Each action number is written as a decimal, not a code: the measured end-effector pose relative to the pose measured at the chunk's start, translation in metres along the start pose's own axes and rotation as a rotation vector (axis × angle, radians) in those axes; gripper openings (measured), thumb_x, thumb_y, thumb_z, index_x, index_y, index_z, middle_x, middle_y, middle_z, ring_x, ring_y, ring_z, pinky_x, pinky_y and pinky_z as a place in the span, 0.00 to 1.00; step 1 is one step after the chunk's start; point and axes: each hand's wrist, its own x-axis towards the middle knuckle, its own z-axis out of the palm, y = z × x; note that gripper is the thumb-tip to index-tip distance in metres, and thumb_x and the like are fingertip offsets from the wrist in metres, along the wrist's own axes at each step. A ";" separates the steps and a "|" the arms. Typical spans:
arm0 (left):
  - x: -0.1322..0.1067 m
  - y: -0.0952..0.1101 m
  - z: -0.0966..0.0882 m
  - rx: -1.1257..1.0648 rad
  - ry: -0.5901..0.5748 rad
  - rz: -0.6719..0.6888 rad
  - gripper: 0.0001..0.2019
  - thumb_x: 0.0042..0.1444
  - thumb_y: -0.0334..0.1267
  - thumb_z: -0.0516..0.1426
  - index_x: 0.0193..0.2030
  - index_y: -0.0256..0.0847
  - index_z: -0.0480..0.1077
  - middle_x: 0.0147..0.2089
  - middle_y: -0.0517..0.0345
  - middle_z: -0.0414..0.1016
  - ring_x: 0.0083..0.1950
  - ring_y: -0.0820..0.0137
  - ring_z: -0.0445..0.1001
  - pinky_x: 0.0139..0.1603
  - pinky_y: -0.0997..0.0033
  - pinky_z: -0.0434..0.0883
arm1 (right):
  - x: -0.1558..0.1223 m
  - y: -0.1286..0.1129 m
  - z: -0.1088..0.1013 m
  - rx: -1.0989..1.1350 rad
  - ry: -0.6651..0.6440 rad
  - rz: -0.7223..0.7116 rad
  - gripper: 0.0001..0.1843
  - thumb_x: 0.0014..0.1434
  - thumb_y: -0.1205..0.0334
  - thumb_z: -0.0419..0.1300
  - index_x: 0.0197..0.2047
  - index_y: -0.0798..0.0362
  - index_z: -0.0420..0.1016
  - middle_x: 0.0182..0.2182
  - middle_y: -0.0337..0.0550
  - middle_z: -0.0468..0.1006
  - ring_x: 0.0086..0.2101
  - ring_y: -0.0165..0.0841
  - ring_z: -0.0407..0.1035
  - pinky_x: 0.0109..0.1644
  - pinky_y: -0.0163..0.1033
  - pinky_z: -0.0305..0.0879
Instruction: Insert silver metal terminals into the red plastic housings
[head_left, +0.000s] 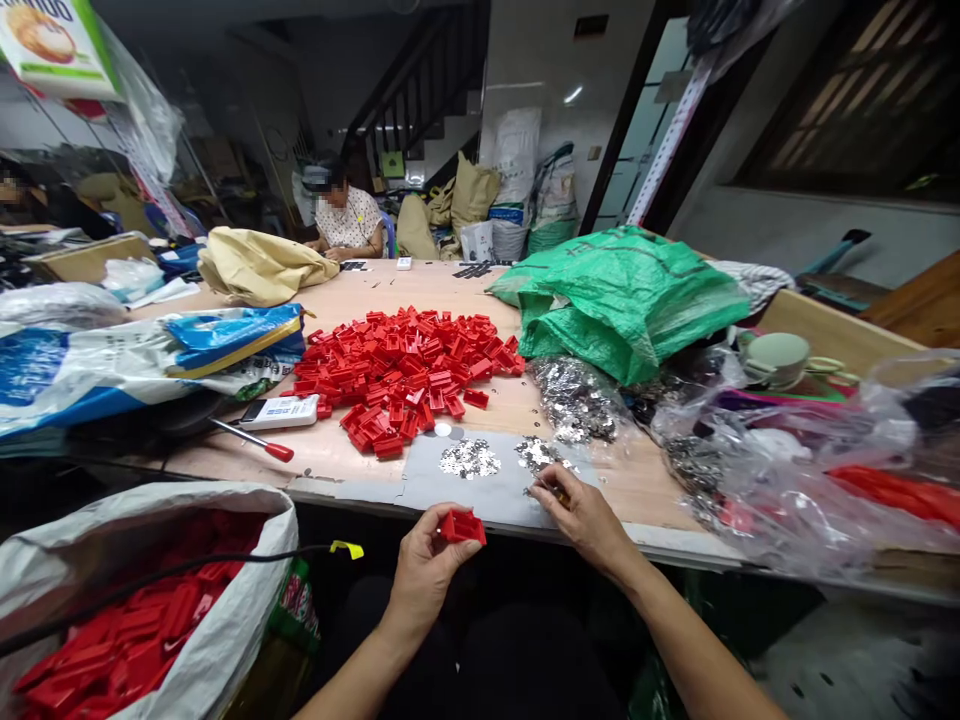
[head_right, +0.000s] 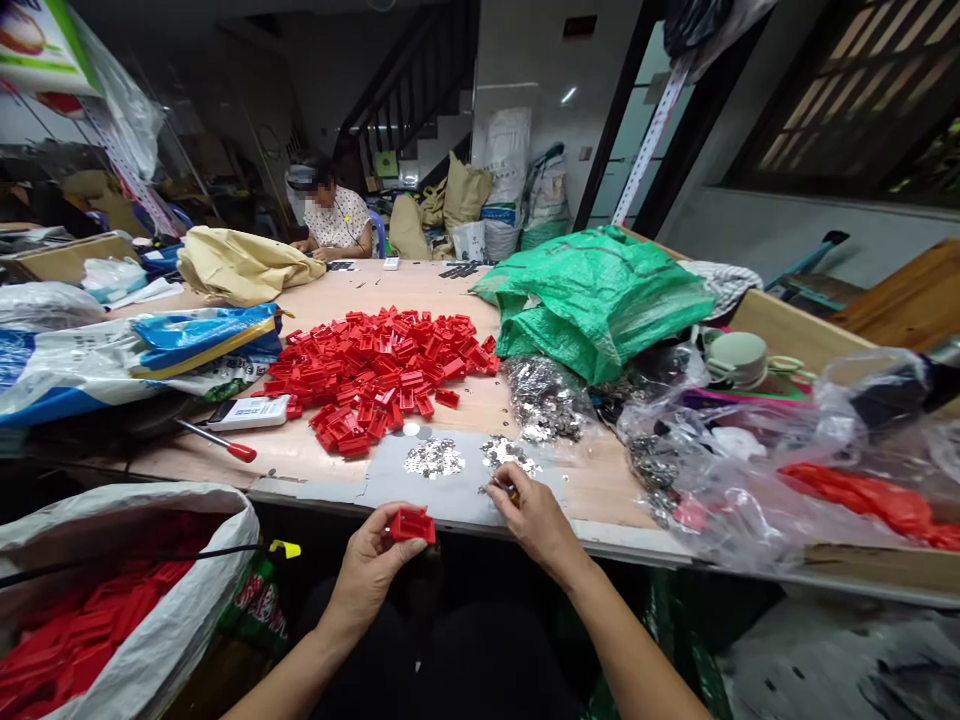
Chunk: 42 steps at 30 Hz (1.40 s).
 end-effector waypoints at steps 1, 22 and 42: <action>0.000 0.001 0.000 0.040 0.008 0.020 0.17 0.45 0.38 0.66 0.43 0.40 0.72 0.41 0.55 0.79 0.41 0.69 0.76 0.45 0.72 0.71 | -0.002 -0.008 0.003 0.042 -0.010 -0.011 0.10 0.62 0.52 0.51 0.35 0.49 0.65 0.26 0.36 0.71 0.26 0.31 0.64 0.31 0.35 0.60; -0.001 0.018 -0.004 0.466 0.126 0.433 0.17 0.50 0.36 0.62 0.48 0.47 0.74 0.47 0.54 0.79 0.48 0.60 0.77 0.53 0.61 0.71 | -0.012 -0.072 0.030 0.112 -0.061 -0.210 0.05 0.62 0.61 0.53 0.36 0.49 0.69 0.30 0.42 0.75 0.30 0.34 0.68 0.36 0.38 0.64; -0.011 0.014 -0.002 0.424 0.117 0.406 0.16 0.51 0.38 0.62 0.49 0.46 0.73 0.48 0.53 0.79 0.48 0.61 0.77 0.52 0.61 0.72 | -0.013 -0.064 0.028 0.459 -0.150 0.019 0.13 0.60 0.50 0.55 0.39 0.51 0.71 0.34 0.40 0.73 0.35 0.33 0.67 0.40 0.36 0.65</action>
